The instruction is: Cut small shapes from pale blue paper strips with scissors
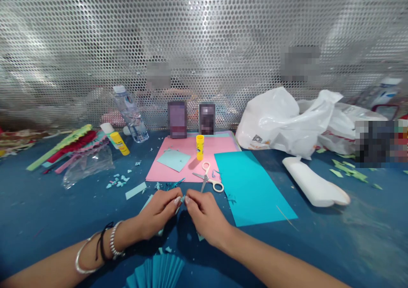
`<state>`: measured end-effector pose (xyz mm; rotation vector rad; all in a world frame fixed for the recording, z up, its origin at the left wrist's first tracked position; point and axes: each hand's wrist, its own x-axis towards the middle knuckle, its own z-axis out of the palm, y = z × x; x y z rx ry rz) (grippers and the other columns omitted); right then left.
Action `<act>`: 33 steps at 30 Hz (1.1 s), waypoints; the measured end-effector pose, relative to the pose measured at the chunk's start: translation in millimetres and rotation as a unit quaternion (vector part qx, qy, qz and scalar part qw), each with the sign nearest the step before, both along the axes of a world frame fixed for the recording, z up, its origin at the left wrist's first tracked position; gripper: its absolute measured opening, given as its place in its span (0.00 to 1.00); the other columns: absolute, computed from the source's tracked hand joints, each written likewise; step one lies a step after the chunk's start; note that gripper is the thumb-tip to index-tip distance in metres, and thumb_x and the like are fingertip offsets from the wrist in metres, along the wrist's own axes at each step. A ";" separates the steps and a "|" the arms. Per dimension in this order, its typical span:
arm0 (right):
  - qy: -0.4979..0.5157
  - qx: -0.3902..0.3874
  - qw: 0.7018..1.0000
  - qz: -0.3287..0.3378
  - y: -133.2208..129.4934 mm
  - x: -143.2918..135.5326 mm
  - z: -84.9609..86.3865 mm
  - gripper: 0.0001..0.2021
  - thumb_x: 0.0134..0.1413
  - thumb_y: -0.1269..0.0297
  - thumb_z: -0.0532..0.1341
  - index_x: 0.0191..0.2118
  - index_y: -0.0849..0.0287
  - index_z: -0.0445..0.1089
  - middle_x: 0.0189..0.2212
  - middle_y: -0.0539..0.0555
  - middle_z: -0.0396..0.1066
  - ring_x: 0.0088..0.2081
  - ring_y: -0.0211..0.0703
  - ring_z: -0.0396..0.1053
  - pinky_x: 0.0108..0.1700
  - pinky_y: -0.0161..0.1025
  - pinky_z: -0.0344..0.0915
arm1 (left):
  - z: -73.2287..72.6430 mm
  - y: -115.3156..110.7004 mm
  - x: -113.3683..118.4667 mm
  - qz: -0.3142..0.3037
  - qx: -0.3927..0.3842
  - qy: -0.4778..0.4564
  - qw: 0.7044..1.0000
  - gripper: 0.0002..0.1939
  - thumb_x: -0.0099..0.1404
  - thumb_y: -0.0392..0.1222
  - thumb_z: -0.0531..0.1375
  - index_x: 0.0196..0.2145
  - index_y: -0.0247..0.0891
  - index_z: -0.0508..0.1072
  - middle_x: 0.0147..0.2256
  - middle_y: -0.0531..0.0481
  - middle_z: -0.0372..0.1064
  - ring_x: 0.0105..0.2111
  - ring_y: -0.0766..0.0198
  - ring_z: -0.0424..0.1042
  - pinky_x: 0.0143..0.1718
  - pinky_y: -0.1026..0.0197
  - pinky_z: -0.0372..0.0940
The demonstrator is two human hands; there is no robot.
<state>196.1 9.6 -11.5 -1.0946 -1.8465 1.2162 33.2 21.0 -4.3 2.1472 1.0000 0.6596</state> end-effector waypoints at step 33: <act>-0.055 0.063 0.996 -0.017 3.4 -1.6 2.4 0.09 0.54 0.67 0.48 0.24 0.59 0.51 0.17 0.44 0.50 0.20 0.30 0.48 0.21 0.31 0.44 | 1.2 -3.1 1.1 -0.009 0.063 0.098 0.993 0.08 0.64 0.36 0.44 0.27 0.38 0.56 0.20 0.57 0.54 0.19 0.69 0.54 0.23 0.65 0.47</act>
